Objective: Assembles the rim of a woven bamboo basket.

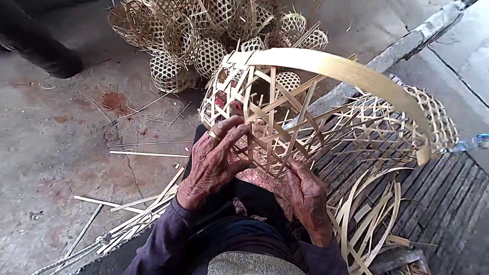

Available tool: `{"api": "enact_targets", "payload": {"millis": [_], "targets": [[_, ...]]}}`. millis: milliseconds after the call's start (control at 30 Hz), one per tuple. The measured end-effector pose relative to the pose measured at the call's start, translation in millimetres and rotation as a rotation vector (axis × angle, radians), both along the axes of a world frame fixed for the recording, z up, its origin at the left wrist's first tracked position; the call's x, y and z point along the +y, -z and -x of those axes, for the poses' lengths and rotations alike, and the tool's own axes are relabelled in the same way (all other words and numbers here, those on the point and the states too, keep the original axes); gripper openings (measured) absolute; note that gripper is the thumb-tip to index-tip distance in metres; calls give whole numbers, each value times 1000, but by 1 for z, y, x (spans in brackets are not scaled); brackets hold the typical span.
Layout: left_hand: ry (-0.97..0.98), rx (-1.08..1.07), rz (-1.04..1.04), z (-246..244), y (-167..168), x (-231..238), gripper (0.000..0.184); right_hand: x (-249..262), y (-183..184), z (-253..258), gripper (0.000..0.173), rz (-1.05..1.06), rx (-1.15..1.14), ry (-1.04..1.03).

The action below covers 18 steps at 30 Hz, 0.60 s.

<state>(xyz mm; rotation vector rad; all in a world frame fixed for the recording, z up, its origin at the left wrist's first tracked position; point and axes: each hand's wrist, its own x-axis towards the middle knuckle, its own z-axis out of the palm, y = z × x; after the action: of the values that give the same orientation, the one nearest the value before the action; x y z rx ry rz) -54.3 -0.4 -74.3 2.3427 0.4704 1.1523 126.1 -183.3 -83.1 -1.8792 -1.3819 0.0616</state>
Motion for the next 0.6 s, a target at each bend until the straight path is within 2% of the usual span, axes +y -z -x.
{"api": "enact_targets", "payload": {"millis": [200, 267, 400, 500, 600], "targets": [[107, 69, -31, 9, -12, -2, 65, -12, 5, -4, 29, -33, 35, -18], [120, 29, -7, 17, -26, -6, 53, -21, 6, -10, 30, -8, 58, -32], [27, -119, -28, 39, -61, 2, 32, -37, 10, -23, 30, 37, 59, -60], [-13, -82, -93, 40, -84, 32, 34, -46, 16, -33, 30, 53, 45, -88], [18, 106, -183, 23, -107, 54, 44, -49, 21, -38, 28, 53, 42, -115]]}}
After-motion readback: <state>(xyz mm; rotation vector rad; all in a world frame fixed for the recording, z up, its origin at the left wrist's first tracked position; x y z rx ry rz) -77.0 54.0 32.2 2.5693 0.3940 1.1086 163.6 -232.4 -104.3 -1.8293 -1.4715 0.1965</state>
